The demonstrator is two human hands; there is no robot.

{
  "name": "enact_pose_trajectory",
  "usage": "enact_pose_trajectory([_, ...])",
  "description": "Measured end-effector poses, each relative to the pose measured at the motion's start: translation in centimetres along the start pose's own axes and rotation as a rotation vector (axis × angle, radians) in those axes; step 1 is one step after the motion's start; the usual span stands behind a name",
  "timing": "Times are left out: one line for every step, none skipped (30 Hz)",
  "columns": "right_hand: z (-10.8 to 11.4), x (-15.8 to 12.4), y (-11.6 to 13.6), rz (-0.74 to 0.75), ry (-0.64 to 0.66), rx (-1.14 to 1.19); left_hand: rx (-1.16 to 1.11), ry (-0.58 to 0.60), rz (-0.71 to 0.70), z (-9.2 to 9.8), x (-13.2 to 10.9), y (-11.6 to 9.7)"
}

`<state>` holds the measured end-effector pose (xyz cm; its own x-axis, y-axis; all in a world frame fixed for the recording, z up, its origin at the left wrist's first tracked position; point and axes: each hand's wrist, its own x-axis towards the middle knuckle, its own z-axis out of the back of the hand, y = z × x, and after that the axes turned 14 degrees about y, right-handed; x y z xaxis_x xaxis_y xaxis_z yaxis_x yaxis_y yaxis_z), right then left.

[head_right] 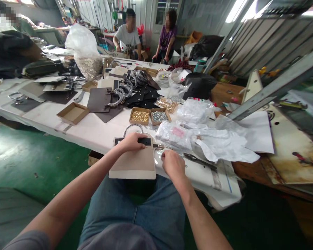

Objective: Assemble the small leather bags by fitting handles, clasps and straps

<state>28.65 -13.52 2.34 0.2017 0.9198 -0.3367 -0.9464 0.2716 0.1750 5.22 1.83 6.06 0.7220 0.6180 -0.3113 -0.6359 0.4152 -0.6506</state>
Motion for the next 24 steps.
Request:
enact_pose_trajectory([0.0, 0.0, 0.1, 0.001, -0.003, -0.001, -0.035, 0.013, -0.019, 0.1, 0.1, 0.2])
enact_pose_trajectory([-0.1, -0.1, 0.2, -0.001, -0.007, -0.004, -0.069, 0.027, -0.039, 0.1, 0.1, 0.4])
enact_pose_trajectory([-0.1, -0.1, 0.2, -0.004, -0.009, -0.007, -0.100, 0.041, -0.056, 0.1, 0.1, 0.6])
enact_pose_trajectory([-0.2, -0.2, 0.2, -0.010, -0.009, -0.010, -0.122, 0.049, -0.067, 0.0, 0.1, 0.7])
enact_pose_trajectory([-0.2, -0.2, 0.3, -0.015, -0.007, -0.010, -0.133, 0.051, -0.068, -0.1, 0.1, 0.7])
enact_pose_trajectory([-0.3, -0.2, 0.3, -0.017, -0.003, -0.006, -0.131, 0.044, -0.057, -0.3, 0.1, 0.6])
enact_pose_trajectory([-0.5, -0.2, 0.3, -0.018, -0.002, 0.001, -0.122, 0.030, -0.035, -0.5, 0.1, 0.5])
enact_pose_trajectory([-0.6, -0.3, 0.3, -0.020, -0.003, 0.011, -0.108, 0.013, -0.008, -0.7, 0.1, 0.3])
enact_pose_trajectory([-0.8, -0.3, 0.3, -0.023, -0.005, 0.022, -0.094, -0.003, 0.021, -0.8, 0.1, 0.1])
enact_pose_trajectory([-1.0, -0.3, 0.3, -0.026, -0.009, 0.032, -0.081, -0.014, 0.046, -0.9, 0.1, -0.1])
enact_pose_trajectory([-1.2, -0.3, 0.3, -0.025, -0.014, 0.040, -0.071, -0.023, 0.065, -1.0, 0.1, -0.3])
enact_pose_trajectory([-1.4, -0.3, 0.2, -0.019, -0.023, 0.045, -0.065, -0.032, 0.077, -1.1, 0.1, -0.5])
enact_pose_trajectory([-1.6, -0.4, 0.1, -0.006, -0.031, 0.049, -0.061, -0.039, 0.084, -1.1, 0.0, -0.7])
enact_pose_trajectory([-1.8, -0.4, -0.2, 0.016, -0.038, 0.054, -0.057, -0.046, 0.088, -1.1, -0.1, -0.8])
enact_pose_trajectory([-1.8, -0.5, -0.5, 0.044, -0.044, 0.061, -0.052, -0.051, 0.091, -1.1, -0.2, -0.9])
enact_pose_trajectory([-1.7, -0.6, -0.9, 0.071, -0.048, 0.071, -0.048, -0.055, 0.094, -1.1, -0.3, -1.0])
enact_pose_trajectory([-1.4, -0.7, -1.4, 0.089, -0.052, 0.084, -0.044, -0.060, 0.098, -1.2, -0.4, -1.1])
enact_pose_trajectory([-0.9, -0.8, -1.9, 0.093, -0.062, 0.102, -0.042, -0.065, 0.102, -1.2, -0.5, -1.1])
enact_pose_trajectory([-0.3, -0.9, -2.2, 0.086, -0.079, 0.126, -0.043, -0.070, 0.104, -1.3, -0.6, -1.1])
enact_pose_trajectory([0.4, -1.0, -2.5, 0.077, -0.100, 0.158, -0.047, -0.078, 0.106, -1.3, -0.6, -1.1])
enact_pose_trajectory([1.2, -1.1, -2.5, 0.077, -0.123, 0.198, -0.053, -0.086, 0.107, -1.4, -0.5, -1.1])
enact_pose_trajectory([2.0, -1.1, -2.3, 0.100, -0.150, 0.245, -0.059, -0.094, 0.108, -1.4, -0.5, -1.0])
enact_pose_trajectory([2.7, -1.1, -1.9, 0.156, -0.174, 0.291, -0.066, -0.102, 0.108, -1.5, -0.4, -0.9])
enact_pose_trajectory([3.4, -1.1, -1.4, 0.239, -0.191, 0.329, -0.073, -0.110, 0.110, -1.5, -0.2, -0.8])
